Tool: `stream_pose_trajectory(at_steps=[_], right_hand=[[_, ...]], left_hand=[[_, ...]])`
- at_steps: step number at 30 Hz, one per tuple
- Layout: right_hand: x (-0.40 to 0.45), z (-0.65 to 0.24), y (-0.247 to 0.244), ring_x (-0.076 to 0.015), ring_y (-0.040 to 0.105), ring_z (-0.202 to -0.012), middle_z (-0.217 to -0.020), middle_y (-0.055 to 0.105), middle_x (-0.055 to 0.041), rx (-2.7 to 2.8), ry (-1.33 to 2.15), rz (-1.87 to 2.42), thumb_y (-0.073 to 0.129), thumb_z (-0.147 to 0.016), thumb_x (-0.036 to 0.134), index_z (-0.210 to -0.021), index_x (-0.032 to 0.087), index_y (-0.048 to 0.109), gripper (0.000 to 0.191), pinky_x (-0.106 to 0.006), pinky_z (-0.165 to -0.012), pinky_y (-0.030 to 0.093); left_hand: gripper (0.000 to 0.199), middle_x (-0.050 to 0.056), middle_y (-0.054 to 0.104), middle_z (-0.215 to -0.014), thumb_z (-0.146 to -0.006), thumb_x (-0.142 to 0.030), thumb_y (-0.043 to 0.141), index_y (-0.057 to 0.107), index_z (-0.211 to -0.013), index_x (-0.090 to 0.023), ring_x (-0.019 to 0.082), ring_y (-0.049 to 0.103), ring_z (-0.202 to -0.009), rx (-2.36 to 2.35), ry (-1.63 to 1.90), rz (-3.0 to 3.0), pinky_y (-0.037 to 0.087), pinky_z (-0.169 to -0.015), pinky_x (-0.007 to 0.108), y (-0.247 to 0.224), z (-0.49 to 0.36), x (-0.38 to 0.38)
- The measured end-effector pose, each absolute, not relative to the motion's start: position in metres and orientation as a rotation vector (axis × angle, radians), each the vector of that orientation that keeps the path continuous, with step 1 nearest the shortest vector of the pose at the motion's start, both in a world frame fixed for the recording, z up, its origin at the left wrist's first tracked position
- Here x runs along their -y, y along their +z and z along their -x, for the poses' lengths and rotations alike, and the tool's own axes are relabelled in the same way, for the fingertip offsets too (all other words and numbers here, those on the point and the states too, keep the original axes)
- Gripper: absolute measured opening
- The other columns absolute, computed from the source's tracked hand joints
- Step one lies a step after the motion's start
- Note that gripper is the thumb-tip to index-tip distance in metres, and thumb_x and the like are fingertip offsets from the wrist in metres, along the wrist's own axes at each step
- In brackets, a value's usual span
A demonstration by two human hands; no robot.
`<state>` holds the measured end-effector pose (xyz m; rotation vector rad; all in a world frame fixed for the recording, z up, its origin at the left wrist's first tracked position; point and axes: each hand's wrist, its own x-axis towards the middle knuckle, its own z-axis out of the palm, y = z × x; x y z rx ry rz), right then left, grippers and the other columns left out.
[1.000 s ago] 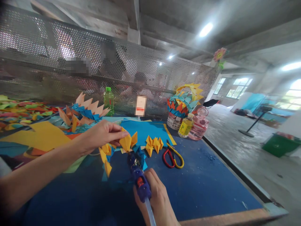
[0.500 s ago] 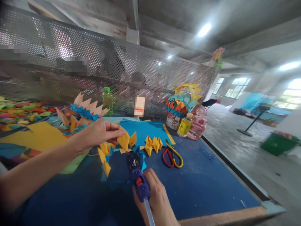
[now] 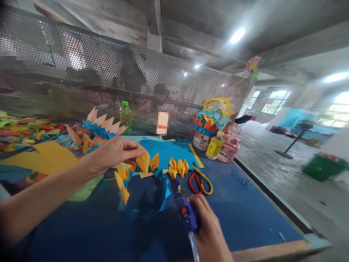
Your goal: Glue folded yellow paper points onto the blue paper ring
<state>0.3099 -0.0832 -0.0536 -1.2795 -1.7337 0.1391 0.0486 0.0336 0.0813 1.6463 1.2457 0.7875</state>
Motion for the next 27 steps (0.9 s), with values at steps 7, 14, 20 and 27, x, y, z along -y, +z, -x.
stream_pose_trajectory(at_steps=[7,14,20,27], right_hand=[[0.071,-0.461,-0.052,-0.0238,0.067,-0.073,-0.089,0.066,-0.0053,1.614,-0.126,1.811,0.064,-0.064,0.04,-0.091,0.024,0.066,0.032,-0.034,-0.065,0.052],[0.064,-0.537,-0.058,-0.0305,0.067,-0.068,-0.077,0.069,-0.0153,1.5,-0.071,2.026,0.068,-0.067,0.047,-0.078,0.025,0.068,0.025,-0.043,-0.066,0.05],[0.059,-0.548,-0.062,-0.0357,0.072,-0.086,-0.091,0.075,-0.0173,1.521,0.106,2.048,0.071,-0.065,0.056,-0.088,0.02,0.073,0.043,-0.043,-0.078,0.053],[0.075,-0.55,-0.054,-0.0412,0.07,-0.097,-0.103,0.075,-0.0189,1.481,0.073,2.114,0.065,-0.064,0.062,-0.1,0.022,0.071,0.055,-0.052,-0.084,0.052]], left_hand=[[0.021,0.007,0.08,-0.082,-0.078,-0.035,0.067,0.077,-0.076,-0.017,0.02,0.074,-0.074,-1.201,0.783,-1.668,0.058,-0.072,0.027,0.074,-0.048,-0.037],[0.02,0.006,0.08,-0.08,-0.078,-0.034,0.067,0.078,-0.076,-0.018,0.015,0.072,-0.067,-1.197,0.763,-1.665,0.056,-0.067,0.023,0.076,-0.055,-0.028],[0.018,0.002,0.079,-0.075,-0.075,-0.033,0.067,0.077,-0.07,-0.02,0.016,0.071,-0.068,-1.177,0.754,-1.679,0.058,-0.069,0.024,0.082,-0.06,-0.017],[0.031,0.004,0.08,-0.079,-0.071,-0.05,0.064,0.076,-0.07,-0.022,0.02,0.072,-0.07,-1.174,0.692,-1.833,0.058,-0.069,0.029,0.073,-0.043,-0.013]])
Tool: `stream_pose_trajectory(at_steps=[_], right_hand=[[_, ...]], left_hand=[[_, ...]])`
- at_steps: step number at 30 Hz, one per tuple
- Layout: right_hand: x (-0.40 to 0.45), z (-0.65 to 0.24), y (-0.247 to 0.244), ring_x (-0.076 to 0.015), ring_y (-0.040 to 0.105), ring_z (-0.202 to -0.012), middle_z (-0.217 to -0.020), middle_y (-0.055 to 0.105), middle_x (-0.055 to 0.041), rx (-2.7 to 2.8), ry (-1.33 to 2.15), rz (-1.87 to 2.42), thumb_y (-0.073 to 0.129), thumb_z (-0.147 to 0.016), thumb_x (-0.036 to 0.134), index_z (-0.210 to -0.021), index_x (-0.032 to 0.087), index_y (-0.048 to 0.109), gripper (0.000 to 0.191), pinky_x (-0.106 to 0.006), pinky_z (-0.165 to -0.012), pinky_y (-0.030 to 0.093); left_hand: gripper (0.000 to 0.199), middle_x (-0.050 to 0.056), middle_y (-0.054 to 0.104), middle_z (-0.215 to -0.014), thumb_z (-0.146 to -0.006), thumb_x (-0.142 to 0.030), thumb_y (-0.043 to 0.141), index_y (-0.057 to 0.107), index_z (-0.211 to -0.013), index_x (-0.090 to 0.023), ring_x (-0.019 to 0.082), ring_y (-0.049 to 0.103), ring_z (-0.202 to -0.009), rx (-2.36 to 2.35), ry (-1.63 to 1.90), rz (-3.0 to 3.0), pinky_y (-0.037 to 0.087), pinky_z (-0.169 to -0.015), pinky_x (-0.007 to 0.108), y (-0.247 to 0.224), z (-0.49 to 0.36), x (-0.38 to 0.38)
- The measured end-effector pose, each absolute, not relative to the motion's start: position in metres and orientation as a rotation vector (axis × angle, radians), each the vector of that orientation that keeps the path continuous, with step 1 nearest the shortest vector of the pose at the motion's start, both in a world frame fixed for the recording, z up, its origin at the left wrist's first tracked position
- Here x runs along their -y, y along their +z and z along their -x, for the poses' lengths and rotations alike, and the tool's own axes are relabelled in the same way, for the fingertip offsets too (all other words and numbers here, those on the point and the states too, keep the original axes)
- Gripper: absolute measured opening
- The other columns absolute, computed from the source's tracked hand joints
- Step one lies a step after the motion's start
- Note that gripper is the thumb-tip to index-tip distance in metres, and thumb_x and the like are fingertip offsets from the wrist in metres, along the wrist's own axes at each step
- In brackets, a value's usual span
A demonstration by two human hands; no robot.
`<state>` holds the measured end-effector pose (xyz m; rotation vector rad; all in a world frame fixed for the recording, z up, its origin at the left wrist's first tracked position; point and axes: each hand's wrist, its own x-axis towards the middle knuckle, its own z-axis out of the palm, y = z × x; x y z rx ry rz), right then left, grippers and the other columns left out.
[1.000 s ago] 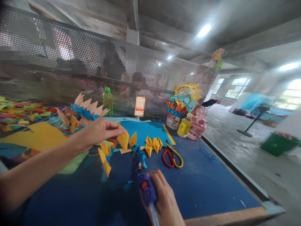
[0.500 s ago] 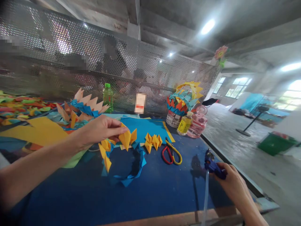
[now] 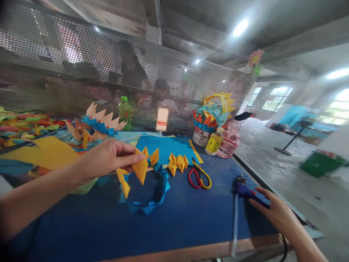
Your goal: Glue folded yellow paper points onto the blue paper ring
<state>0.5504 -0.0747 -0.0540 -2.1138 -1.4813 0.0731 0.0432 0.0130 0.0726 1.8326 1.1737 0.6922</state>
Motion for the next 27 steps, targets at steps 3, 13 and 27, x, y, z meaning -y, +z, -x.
stream_pose_trajectory(at_steps=[3,13,27], right_hand=[[0.098,-0.496,-0.037,-0.041,0.068,-0.097,-0.11,0.07,-0.0209,1.473,-0.402,2.067,0.054,-0.079,0.06,-0.107,0.025,0.069,0.047,-0.056,-0.086,0.05],[0.098,-0.232,-0.05,-0.0219,0.062,-0.104,-0.114,0.067,-0.0046,1.947,-0.148,1.221,0.064,-0.087,0.017,-0.118,0.025,0.059,0.032,-0.036,-0.088,0.047],[0.077,-0.205,-0.068,-0.0194,0.063,-0.09,-0.076,0.069,0.0048,1.751,-0.151,1.186,0.055,-0.098,0.027,-0.073,0.026,0.063,0.027,-0.039,-0.091,0.029]], left_hand=[[0.034,0.004,0.079,-0.077,-0.071,-0.053,0.062,0.075,-0.069,-0.022,0.021,0.072,-0.069,-1.205,0.694,-1.871,0.058,-0.067,0.029,0.069,-0.037,-0.014],[0.034,0.005,0.077,-0.077,-0.078,-0.048,0.061,0.075,-0.077,-0.018,0.018,0.068,-0.067,-1.18,0.658,-1.908,0.055,-0.065,0.028,0.059,-0.044,-0.015],[0.031,0.0,0.07,-0.064,-0.087,-0.037,0.055,0.076,-0.075,-0.018,0.015,0.061,-0.061,-1.216,0.607,-2.154,0.041,-0.054,0.022,0.044,-0.049,-0.003]])
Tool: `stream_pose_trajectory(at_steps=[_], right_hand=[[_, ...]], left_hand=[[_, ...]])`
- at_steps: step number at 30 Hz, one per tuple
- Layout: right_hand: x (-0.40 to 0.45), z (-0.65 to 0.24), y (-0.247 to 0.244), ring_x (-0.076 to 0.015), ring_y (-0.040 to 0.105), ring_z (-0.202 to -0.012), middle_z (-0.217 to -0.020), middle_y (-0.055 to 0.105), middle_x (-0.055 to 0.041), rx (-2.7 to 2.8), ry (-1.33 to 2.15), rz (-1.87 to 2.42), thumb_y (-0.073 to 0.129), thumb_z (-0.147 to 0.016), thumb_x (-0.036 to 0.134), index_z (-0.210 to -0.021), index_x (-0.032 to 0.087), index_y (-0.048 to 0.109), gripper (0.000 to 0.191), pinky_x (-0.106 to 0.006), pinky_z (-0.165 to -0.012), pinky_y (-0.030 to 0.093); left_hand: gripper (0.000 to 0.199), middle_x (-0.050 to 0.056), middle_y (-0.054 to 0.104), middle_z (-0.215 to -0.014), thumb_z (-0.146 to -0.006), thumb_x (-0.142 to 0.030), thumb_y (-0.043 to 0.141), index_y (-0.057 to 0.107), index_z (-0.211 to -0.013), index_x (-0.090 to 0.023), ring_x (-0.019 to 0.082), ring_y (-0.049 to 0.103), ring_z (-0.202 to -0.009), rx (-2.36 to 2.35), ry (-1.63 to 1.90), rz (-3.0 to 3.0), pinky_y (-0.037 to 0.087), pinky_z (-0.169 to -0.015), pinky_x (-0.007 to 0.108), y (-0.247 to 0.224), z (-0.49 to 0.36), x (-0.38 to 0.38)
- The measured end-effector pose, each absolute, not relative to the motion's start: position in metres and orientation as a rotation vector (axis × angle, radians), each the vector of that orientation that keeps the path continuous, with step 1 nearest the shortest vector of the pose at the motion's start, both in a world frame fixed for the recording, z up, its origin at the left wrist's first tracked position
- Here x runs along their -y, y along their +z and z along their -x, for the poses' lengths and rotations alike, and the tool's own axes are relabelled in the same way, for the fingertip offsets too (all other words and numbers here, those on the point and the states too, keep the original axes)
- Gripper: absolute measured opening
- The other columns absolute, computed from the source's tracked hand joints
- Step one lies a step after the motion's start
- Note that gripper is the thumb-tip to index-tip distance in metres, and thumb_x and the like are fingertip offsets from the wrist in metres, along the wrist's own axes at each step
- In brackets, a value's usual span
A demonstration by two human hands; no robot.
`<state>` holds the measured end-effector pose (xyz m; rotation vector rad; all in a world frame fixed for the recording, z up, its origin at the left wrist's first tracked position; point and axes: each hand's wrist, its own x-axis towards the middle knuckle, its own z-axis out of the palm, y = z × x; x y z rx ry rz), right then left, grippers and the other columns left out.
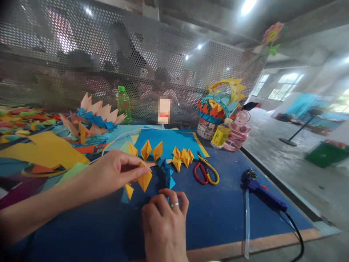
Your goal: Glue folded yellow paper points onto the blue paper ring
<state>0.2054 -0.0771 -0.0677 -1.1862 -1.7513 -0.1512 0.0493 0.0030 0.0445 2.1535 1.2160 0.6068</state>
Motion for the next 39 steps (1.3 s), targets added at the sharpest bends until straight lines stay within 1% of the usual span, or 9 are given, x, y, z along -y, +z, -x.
stream_pose_trajectory(at_steps=[2,4,8,11,18,22,25,33,39], right_hand=[[0.078,-0.205,-0.068,-0.018,0.063,-0.088,-0.073,0.068,0.0043,1.77,-0.21,1.168,0.051,-0.101,0.027,-0.069,0.024,0.06,0.033,-0.038,-0.09,0.029],[0.079,-0.205,-0.068,-0.0173,0.063,-0.087,-0.071,0.067,0.0043,1.782,-0.269,1.158,0.048,-0.102,0.028,-0.067,0.022,0.057,0.037,-0.039,-0.09,0.029],[0.08,-0.204,-0.067,-0.0169,0.062,-0.087,-0.068,0.067,0.0043,1.779,-0.357,1.14,0.044,-0.104,0.027,-0.067,0.022,0.059,0.041,-0.04,-0.092,0.029],[0.08,-0.203,-0.067,-0.0162,0.062,-0.086,-0.066,0.066,0.0046,1.77,-0.383,1.136,0.043,-0.105,0.026,-0.066,0.022,0.058,0.042,-0.04,-0.092,0.029],[0.082,-0.206,-0.068,-0.0142,0.062,-0.085,-0.063,0.063,0.0049,1.806,-0.418,1.142,0.041,-0.106,0.024,-0.066,0.021,0.057,0.043,-0.039,-0.09,0.029],[0.083,-0.206,-0.068,-0.0128,0.062,-0.084,-0.062,0.062,0.005,1.831,-0.425,1.139,0.039,-0.106,0.021,-0.065,0.021,0.057,0.045,-0.038,-0.089,0.029],[0.085,-0.205,-0.069,-0.0127,0.061,-0.083,-0.06,0.06,0.0046,1.814,-0.456,1.131,0.04,-0.106,0.019,-0.064,0.02,0.057,0.045,-0.038,-0.089,0.029],[0.09,-0.203,-0.07,-0.0123,0.062,-0.083,-0.062,0.064,0.0057,1.8,-0.364,1.154,0.042,-0.105,0.019,-0.067,0.021,0.06,0.042,-0.037,-0.09,0.029],[0.089,-0.203,-0.079,-0.0149,0.063,-0.084,-0.062,0.061,0.0035,1.729,-0.297,1.196,0.041,-0.105,0.024,-0.067,0.021,0.059,0.042,-0.04,-0.092,0.029]], left_hand=[[0.032,-0.001,0.068,-0.06,-0.087,-0.034,0.054,0.074,-0.068,-0.018,0.015,0.061,-0.06,-1.197,0.578,-2.207,0.041,-0.053,0.022,0.046,-0.051,0.002],[0.032,-0.002,0.066,-0.058,-0.088,-0.03,0.053,0.073,-0.066,-0.019,0.014,0.06,-0.058,-1.167,0.545,-2.272,0.039,-0.052,0.022,0.047,-0.053,0.008],[0.029,-0.003,0.068,-0.062,-0.089,-0.024,0.052,0.074,-0.07,-0.02,0.011,0.059,-0.057,-1.146,0.503,-2.364,0.037,-0.052,0.021,0.046,-0.055,0.019],[0.029,-0.002,0.07,-0.065,-0.09,-0.022,0.051,0.073,-0.071,-0.021,0.011,0.06,-0.06,-1.125,0.488,-2.405,0.037,-0.056,0.022,0.042,-0.056,0.023],[0.029,-0.003,0.069,-0.069,-0.094,-0.024,0.047,0.069,-0.075,-0.023,0.013,0.061,-0.065,-1.239,0.376,-2.395,0.036,-0.06,0.026,0.034,-0.057,0.028],[0.029,-0.002,0.071,-0.075,-0.094,-0.023,0.044,0.068,-0.078,-0.023,0.015,0.063,-0.072,-1.26,0.306,-2.384,0.037,-0.065,0.028,0.031,-0.059,0.031],[0.03,-0.001,0.071,-0.077,-0.095,-0.022,0.042,0.067,-0.078,-0.023,0.016,0.063,-0.074,-1.25,0.276,-2.393,0.038,-0.067,0.029,0.031,-0.059,0.033],[0.03,0.001,0.072,-0.08,-0.096,-0.027,0.04,0.067,-0.081,-0.022,0.019,0.064,-0.076,-1.256,0.209,-2.386,0.039,-0.07,0.031,0.035,-0.058,0.031],[0.03,-0.001,0.071,-0.075,-0.096,-0.026,0.043,0.066,-0.077,-0.022,0.016,0.063,-0.07,-1.219,0.246,-2.405,0.037,-0.064,0.029,0.028,-0.058,0.028]])
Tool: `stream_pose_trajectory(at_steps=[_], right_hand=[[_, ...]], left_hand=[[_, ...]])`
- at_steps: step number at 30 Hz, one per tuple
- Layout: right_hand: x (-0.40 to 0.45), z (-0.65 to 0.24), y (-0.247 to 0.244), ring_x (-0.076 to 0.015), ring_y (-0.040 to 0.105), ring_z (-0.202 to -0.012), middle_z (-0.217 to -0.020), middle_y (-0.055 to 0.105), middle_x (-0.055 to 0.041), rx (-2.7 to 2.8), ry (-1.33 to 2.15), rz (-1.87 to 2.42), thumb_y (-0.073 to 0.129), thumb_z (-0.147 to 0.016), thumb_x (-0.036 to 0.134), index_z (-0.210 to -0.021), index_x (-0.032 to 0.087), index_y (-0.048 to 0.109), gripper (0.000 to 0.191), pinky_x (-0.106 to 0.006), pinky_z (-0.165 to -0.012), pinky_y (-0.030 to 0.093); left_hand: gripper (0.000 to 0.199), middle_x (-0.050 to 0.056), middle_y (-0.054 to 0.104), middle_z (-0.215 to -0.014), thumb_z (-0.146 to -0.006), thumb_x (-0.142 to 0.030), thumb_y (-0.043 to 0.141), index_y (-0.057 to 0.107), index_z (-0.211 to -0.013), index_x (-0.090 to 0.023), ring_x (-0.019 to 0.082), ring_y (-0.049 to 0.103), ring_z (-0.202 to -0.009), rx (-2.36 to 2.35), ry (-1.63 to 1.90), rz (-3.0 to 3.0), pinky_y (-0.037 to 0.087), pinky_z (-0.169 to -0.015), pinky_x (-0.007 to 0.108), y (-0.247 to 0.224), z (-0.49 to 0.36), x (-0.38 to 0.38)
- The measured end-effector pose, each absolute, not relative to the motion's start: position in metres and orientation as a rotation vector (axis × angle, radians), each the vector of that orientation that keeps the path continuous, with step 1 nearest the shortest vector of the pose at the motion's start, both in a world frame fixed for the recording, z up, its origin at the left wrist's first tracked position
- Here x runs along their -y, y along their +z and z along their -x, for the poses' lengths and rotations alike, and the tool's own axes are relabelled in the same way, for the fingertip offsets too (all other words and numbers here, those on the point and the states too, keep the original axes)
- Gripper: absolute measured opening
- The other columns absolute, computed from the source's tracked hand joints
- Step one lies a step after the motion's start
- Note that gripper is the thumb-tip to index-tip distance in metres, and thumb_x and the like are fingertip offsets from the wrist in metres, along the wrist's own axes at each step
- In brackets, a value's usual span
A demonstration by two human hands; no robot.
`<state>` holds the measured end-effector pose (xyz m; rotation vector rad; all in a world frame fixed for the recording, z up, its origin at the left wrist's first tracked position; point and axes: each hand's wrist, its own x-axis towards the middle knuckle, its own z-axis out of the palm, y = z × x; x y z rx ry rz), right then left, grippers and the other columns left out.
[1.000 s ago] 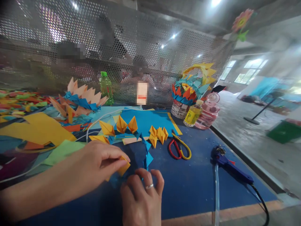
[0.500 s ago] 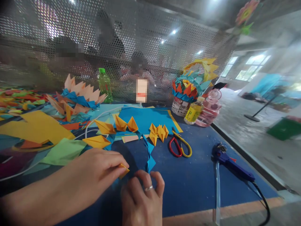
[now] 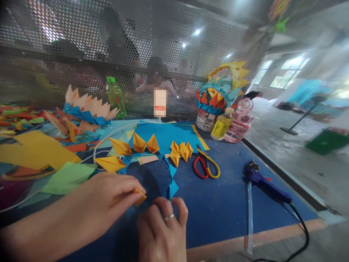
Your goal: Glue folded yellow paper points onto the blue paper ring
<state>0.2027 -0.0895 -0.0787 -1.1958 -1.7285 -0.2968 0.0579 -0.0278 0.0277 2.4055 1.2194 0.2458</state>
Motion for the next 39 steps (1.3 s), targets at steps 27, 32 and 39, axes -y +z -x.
stream_pose_trajectory(at_steps=[27,32,39], right_hand=[[0.084,-0.206,-0.064,-0.018,0.059,-0.08,-0.075,0.068,0.0035,1.693,-0.088,1.25,0.06,-0.097,0.03,-0.075,0.024,0.065,0.023,-0.039,-0.089,0.03],[0.084,-0.207,-0.065,-0.0182,0.06,-0.081,-0.075,0.068,0.0034,1.699,-0.071,1.256,0.062,-0.095,0.027,-0.075,0.024,0.066,0.021,-0.04,-0.089,0.03],[0.084,-0.206,-0.064,-0.0179,0.06,-0.08,-0.075,0.068,0.004,1.691,-0.073,1.246,0.063,-0.094,0.025,-0.074,0.024,0.066,0.02,-0.04,-0.089,0.03]], left_hand=[[0.03,-0.004,0.053,-0.058,-0.09,-0.032,0.049,0.062,-0.066,-0.019,0.012,0.045,-0.057,-1.179,0.185,-2.266,0.026,-0.051,0.025,0.04,-0.054,0.013],[0.029,-0.003,0.053,-0.058,-0.089,-0.03,0.049,0.061,-0.066,-0.019,0.012,0.045,-0.056,-1.172,0.191,-2.267,0.027,-0.051,0.024,0.042,-0.056,0.013],[0.026,-0.003,0.055,-0.06,-0.088,-0.028,0.049,0.062,-0.067,-0.02,0.012,0.049,-0.058,-1.153,0.16,-2.278,0.028,-0.052,0.024,0.042,-0.055,0.013]])
